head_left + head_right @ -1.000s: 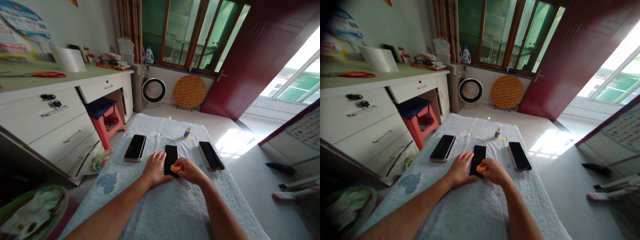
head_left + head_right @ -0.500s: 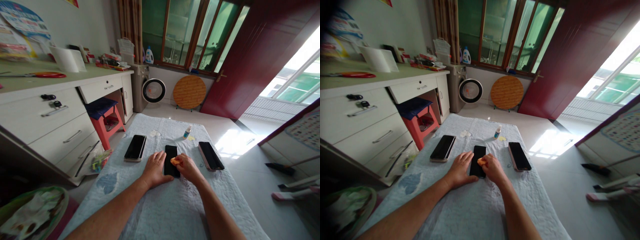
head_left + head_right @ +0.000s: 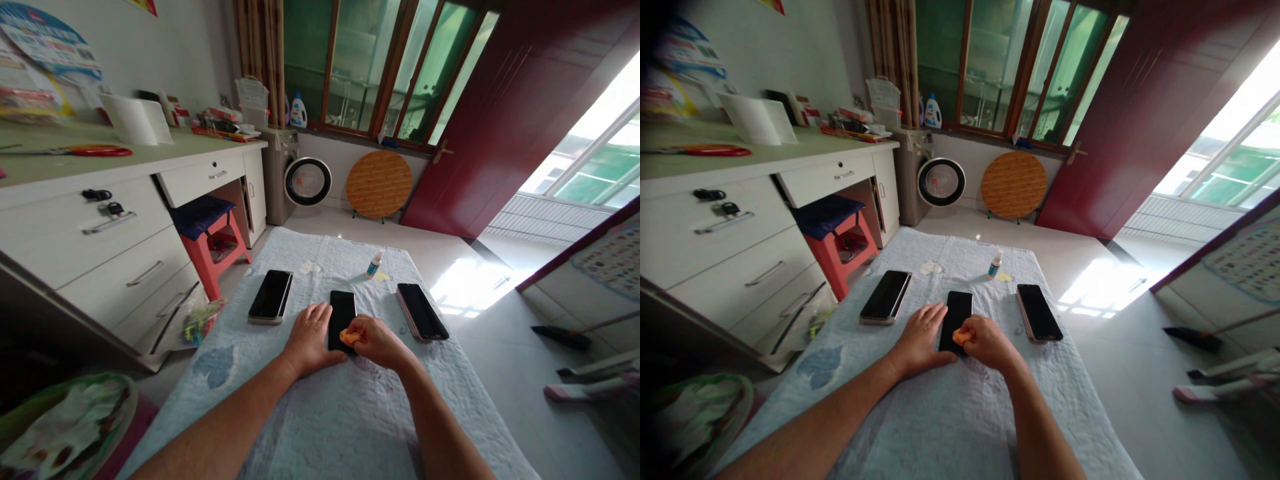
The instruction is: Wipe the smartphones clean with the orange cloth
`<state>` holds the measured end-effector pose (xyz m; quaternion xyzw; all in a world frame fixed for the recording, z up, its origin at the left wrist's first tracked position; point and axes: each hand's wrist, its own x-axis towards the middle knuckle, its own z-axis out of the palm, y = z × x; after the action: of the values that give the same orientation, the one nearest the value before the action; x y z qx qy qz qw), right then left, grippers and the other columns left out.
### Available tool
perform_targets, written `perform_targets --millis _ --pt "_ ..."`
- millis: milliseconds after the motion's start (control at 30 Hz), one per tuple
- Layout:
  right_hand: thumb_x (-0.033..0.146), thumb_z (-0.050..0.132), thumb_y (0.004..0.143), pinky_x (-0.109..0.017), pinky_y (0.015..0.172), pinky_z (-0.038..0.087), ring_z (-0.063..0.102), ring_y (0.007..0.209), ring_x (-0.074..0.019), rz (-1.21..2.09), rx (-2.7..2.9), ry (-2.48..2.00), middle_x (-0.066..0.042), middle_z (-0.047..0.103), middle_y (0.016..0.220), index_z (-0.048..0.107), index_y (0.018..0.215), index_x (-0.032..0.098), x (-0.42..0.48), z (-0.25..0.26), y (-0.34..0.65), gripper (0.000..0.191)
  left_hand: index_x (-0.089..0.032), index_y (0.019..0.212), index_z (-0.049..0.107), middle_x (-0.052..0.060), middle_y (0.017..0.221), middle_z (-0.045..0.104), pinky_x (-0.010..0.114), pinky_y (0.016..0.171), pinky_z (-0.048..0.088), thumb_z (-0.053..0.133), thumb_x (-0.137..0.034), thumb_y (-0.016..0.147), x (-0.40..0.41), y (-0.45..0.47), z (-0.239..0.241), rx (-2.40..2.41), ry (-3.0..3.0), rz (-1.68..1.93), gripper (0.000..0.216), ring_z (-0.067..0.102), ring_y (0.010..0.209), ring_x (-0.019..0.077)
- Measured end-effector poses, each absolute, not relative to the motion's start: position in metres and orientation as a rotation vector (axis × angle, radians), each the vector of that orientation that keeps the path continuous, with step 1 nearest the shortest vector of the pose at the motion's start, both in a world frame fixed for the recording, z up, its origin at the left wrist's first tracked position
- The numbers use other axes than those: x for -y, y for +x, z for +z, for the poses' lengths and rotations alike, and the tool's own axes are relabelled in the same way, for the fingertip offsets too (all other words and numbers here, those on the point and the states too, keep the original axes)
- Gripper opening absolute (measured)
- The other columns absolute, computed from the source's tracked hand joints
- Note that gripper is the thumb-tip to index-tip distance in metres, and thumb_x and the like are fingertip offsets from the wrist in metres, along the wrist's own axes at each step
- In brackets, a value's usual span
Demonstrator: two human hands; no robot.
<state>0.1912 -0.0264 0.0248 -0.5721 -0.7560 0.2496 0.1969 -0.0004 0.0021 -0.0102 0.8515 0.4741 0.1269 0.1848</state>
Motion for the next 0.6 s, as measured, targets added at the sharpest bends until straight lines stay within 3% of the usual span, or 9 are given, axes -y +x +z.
perform_targets --millis 267,600 --pt "0.007 0.054 0.063 -0.022 0.065 0.039 0.056 0.073 -0.0129 0.744 2.068 -1.578 -0.002 0.064 0.081 0.068 0.082 0.018 0.027 0.02 0.187 0.026 -0.01 0.143 0.036 0.017 0.151 0.033 0.046 0.115 0.023 0.07 -0.068 0.058 -0.002 -0.001 -0.01 -1.341 2.412 0.353 0.108 0.026 0.14 0.0356" --pt "0.005 0.053 0.067 -0.022 0.066 0.038 0.054 0.073 -0.0126 0.574 1.98 -1.606 -0.002 0.06 0.081 0.066 0.081 0.017 0.022 0.013 0.177 0.022 -0.012 0.143 0.034 0.017 0.152 0.032 0.049 0.115 0.022 0.07 -0.068 0.06 -0.002 0.0 -0.01 -1.339 2.403 0.339 0.107 0.026 0.14 0.0365"
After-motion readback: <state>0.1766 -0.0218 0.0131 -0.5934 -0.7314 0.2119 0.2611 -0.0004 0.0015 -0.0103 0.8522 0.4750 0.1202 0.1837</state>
